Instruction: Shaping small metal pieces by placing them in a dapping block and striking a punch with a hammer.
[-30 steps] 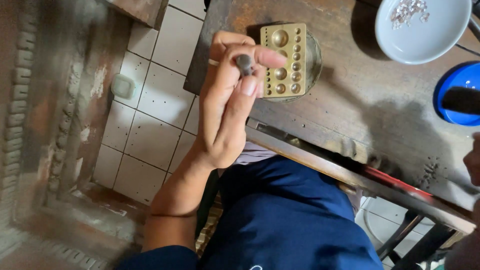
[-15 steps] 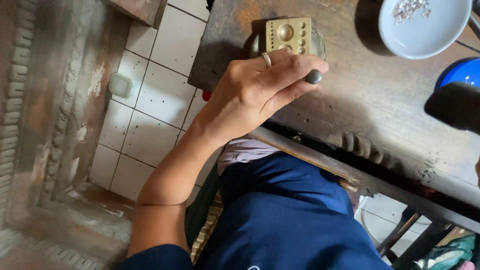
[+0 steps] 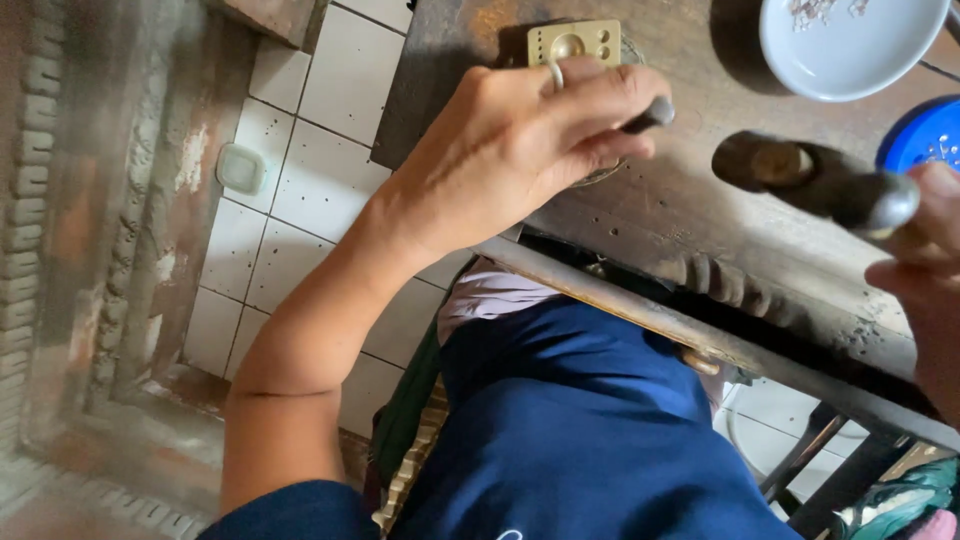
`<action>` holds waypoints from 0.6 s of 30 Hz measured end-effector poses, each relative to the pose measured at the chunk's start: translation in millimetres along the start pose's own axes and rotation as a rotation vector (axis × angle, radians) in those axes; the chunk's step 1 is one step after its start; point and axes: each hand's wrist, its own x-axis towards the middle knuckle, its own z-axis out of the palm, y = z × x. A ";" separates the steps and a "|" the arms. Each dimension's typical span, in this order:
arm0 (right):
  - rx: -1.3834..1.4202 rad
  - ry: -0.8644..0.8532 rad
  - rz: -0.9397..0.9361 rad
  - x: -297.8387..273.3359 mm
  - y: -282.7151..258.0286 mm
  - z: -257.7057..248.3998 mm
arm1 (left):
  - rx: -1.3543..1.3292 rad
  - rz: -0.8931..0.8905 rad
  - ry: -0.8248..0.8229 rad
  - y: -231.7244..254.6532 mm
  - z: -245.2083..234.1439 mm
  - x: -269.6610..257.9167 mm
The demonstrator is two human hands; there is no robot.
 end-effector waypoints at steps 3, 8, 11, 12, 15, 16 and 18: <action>-0.806 -0.131 -0.099 -38.0 49.8 -24.3 | -0.013 -0.034 0.034 -0.5 4.1 -3.4; -0.139 0.160 0.110 -112.9 132.7 -22.4 | -0.018 -0.058 0.018 2.8 4.5 -8.4; -0.016 0.158 0.032 -85.8 120.7 -7.0 | 0.028 -0.013 0.026 2.6 3.6 -10.0; 0.152 0.143 -0.017 -72.4 109.2 0.3 | 0.060 0.013 0.023 2.6 3.5 -10.6; 0.265 0.130 0.652 34.1 -86.9 30.9 | 0.020 0.019 -0.013 -4.1 8.9 -7.8; 0.265 0.129 0.650 35.6 -94.6 31.7 | 0.021 0.018 -0.012 -2.5 5.4 -5.6; 0.270 0.232 0.749 38.6 -109.8 33.3 | -0.089 -0.067 -0.015 0.4 -1.7 -0.6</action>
